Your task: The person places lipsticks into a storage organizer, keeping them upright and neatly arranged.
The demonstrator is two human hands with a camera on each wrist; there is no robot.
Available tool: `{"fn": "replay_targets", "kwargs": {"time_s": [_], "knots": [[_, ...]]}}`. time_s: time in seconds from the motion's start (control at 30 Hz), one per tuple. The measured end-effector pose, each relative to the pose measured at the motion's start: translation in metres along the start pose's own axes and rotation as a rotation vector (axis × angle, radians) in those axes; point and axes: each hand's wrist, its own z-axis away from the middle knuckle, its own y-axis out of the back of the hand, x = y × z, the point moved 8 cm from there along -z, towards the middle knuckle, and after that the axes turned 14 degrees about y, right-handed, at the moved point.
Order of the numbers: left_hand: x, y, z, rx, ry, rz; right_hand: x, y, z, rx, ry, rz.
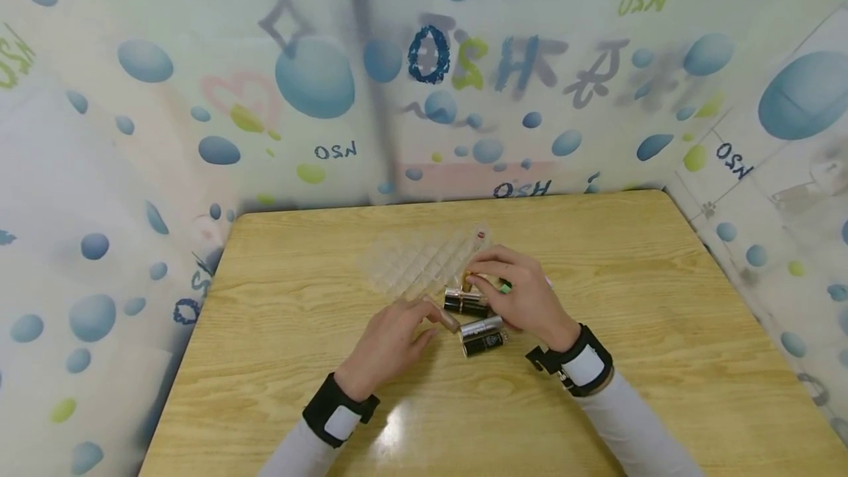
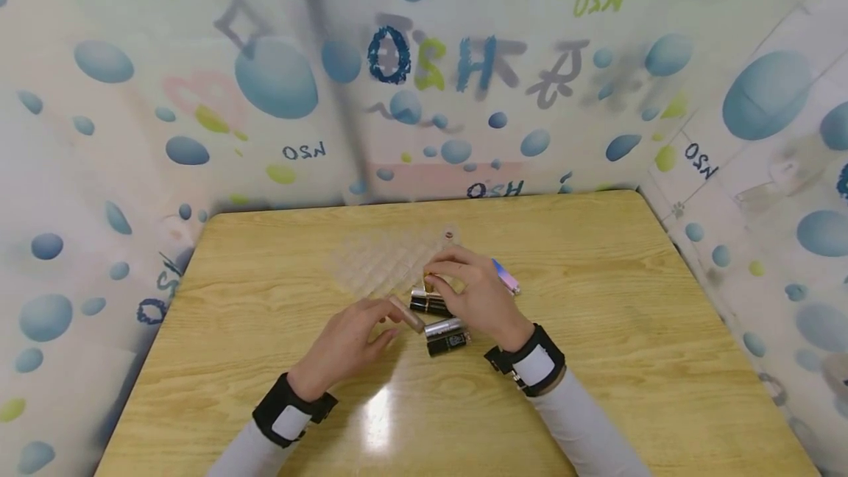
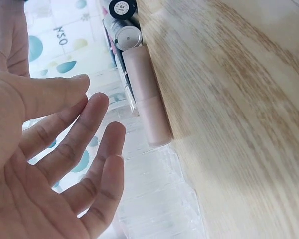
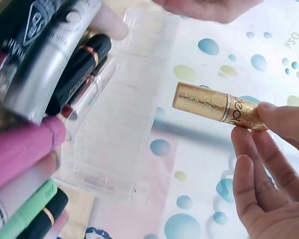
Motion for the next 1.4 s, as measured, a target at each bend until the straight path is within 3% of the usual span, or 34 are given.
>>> {"fn": "replay_targets", "kwargs": {"time_s": [0.2,0.43,0.63,0.9,1.4], "knots": [[-0.003,0.000,0.002,0.003,-0.003,0.005,0.008,0.003,-0.002,0.012,0.002,0.025],[-0.004,-0.004,0.004,-0.056,0.007,0.039,0.015,0.005,-0.003,0.037,-0.022,0.026],[-0.007,-0.003,0.005,-0.056,0.020,0.060,0.023,0.008,-0.003,0.056,-0.040,0.018],[-0.013,-0.002,0.008,-0.021,0.057,-0.035,0.035,0.011,0.000,0.083,-0.053,0.071],[-0.016,-0.001,0.009,-0.030,0.077,-0.061,0.056,0.021,0.001,0.133,-0.069,0.112]]}}
